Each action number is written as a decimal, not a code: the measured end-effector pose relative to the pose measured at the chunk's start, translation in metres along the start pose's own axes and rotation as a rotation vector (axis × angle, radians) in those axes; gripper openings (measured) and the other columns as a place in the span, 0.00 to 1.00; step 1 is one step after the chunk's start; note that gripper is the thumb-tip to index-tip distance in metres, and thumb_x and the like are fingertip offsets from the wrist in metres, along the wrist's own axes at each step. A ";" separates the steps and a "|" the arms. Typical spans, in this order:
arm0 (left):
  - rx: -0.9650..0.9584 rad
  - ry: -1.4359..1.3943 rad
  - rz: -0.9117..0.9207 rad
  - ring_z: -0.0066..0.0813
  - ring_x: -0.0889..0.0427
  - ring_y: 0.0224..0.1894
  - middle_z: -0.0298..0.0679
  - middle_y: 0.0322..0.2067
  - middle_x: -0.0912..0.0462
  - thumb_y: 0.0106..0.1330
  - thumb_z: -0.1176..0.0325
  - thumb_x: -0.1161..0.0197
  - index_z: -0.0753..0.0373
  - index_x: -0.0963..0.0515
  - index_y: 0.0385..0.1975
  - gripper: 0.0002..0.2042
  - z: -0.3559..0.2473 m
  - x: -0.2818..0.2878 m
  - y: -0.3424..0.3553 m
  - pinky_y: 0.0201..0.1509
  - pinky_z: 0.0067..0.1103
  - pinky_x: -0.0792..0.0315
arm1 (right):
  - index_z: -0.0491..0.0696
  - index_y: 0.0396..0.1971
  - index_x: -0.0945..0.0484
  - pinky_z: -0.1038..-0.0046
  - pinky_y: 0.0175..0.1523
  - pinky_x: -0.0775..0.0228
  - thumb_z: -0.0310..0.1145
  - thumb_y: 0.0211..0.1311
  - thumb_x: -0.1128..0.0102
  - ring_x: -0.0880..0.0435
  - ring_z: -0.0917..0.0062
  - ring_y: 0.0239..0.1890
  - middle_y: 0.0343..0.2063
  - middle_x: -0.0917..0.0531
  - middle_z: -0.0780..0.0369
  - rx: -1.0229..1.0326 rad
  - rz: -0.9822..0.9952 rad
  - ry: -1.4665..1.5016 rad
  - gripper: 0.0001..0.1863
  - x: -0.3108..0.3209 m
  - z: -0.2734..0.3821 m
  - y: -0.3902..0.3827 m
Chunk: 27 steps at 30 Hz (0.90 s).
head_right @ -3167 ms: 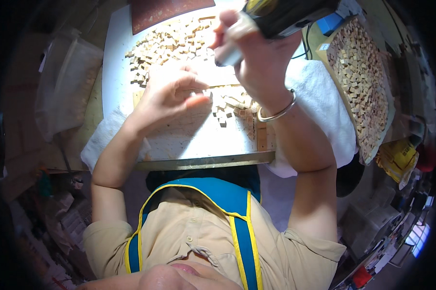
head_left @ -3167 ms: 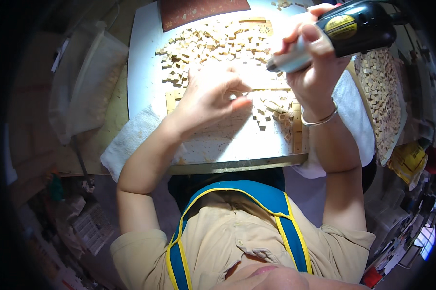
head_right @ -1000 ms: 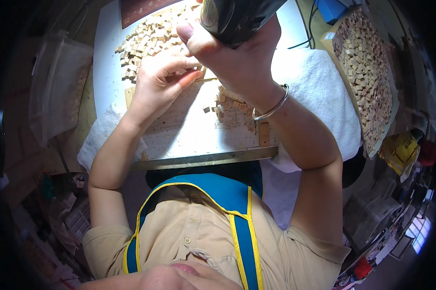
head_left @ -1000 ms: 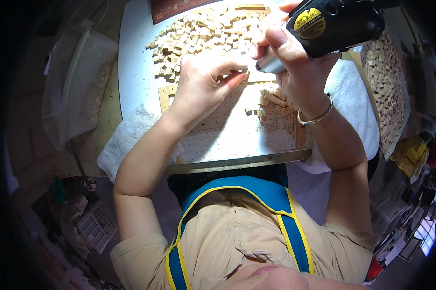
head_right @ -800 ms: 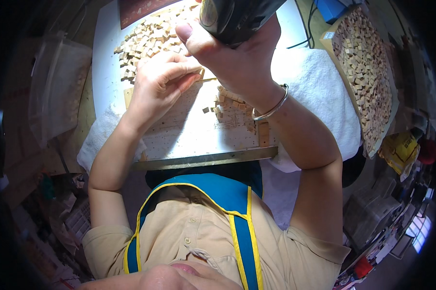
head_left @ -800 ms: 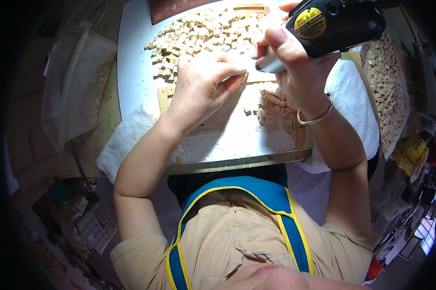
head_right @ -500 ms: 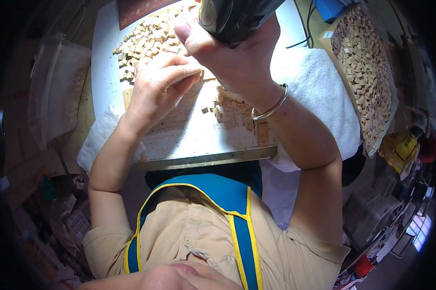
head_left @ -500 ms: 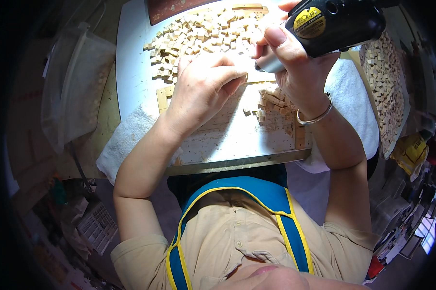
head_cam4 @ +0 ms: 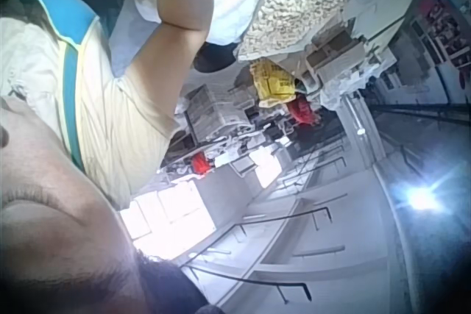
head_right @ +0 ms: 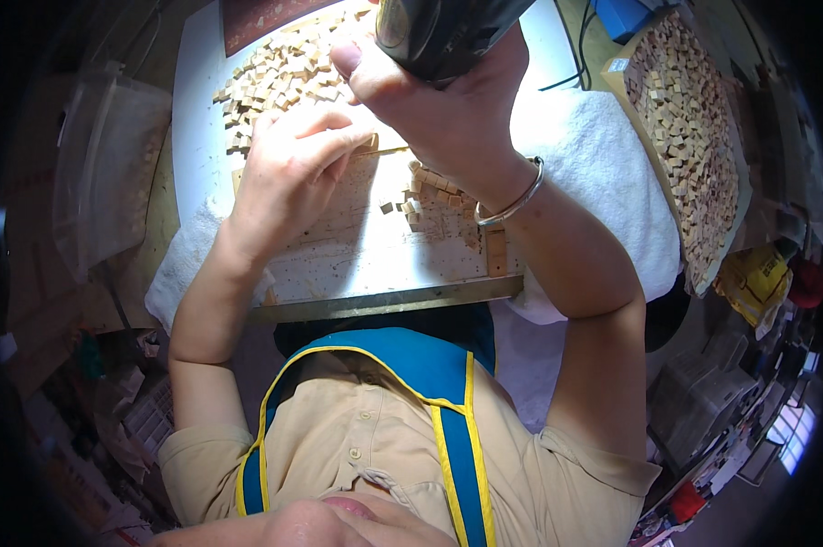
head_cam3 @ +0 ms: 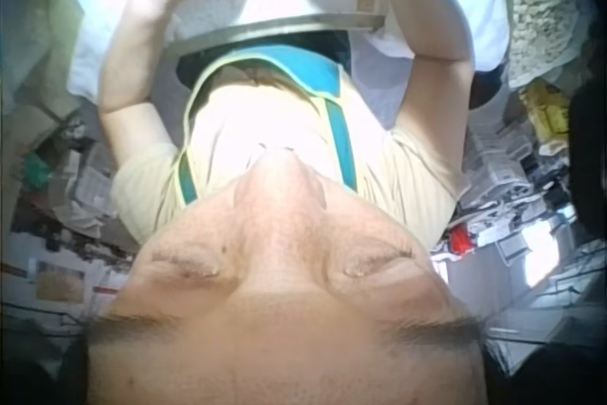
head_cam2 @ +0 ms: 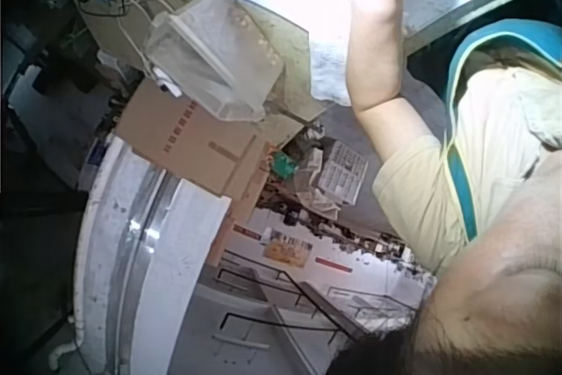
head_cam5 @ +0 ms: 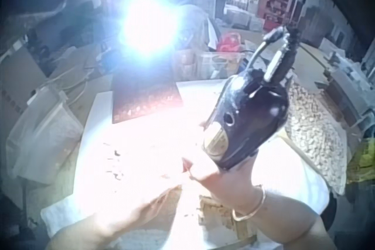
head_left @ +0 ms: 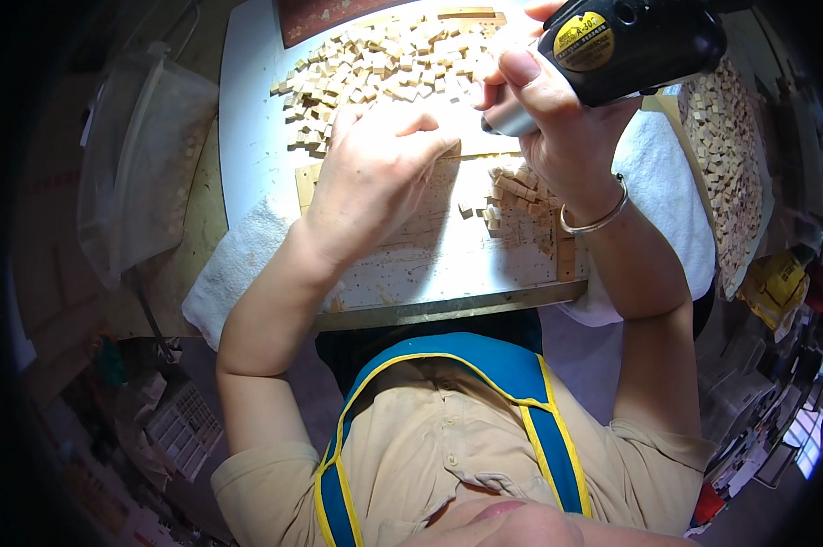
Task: The person uses a rotary tool to carve small wooden blocks on a workbench. They hold each block with the left hand and apply the tool with the right hand, producing wood shavings that accumulate on the surface.
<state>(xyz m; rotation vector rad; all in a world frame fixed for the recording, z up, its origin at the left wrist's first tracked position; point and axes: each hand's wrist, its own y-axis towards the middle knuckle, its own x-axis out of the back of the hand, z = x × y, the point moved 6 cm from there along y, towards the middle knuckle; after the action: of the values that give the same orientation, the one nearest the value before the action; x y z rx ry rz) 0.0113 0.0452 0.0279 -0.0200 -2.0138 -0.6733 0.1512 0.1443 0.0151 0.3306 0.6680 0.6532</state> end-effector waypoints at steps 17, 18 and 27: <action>0.178 -0.381 0.030 0.34 0.16 0.29 0.36 0.27 0.16 0.53 0.72 0.23 0.59 0.16 0.32 0.09 0.012 -0.004 0.007 0.34 0.28 0.25 | 0.44 0.63 0.39 0.68 0.42 0.21 0.12 0.55 0.37 0.17 0.73 0.38 0.40 0.22 0.59 -0.018 -0.124 -0.270 0.35 -0.005 0.006 -0.009; 0.179 -0.366 0.024 0.34 0.16 0.30 0.36 0.27 0.16 0.53 0.72 0.23 0.59 0.16 0.32 0.09 0.011 -0.003 0.009 0.34 0.28 0.25 | 0.44 0.63 0.39 0.68 0.42 0.21 0.12 0.55 0.38 0.17 0.73 0.38 0.40 0.22 0.59 -0.025 -0.138 -0.254 0.35 -0.010 0.007 -0.009; 0.289 -0.310 0.023 0.33 0.16 0.31 0.34 0.27 0.16 0.52 0.67 0.22 0.57 0.15 0.27 0.08 0.015 -0.012 0.009 0.37 0.29 0.26 | 0.40 0.61 0.39 0.69 0.45 0.19 0.13 0.56 0.36 0.16 0.75 0.39 0.37 0.19 0.59 -0.063 -0.128 -0.344 0.33 -0.019 0.005 -0.011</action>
<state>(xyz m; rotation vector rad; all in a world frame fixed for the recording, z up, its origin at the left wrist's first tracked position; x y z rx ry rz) 0.0081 0.0630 0.0168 0.0255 -2.3893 -0.3755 0.1478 0.1237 0.0222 0.3294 0.3360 0.4784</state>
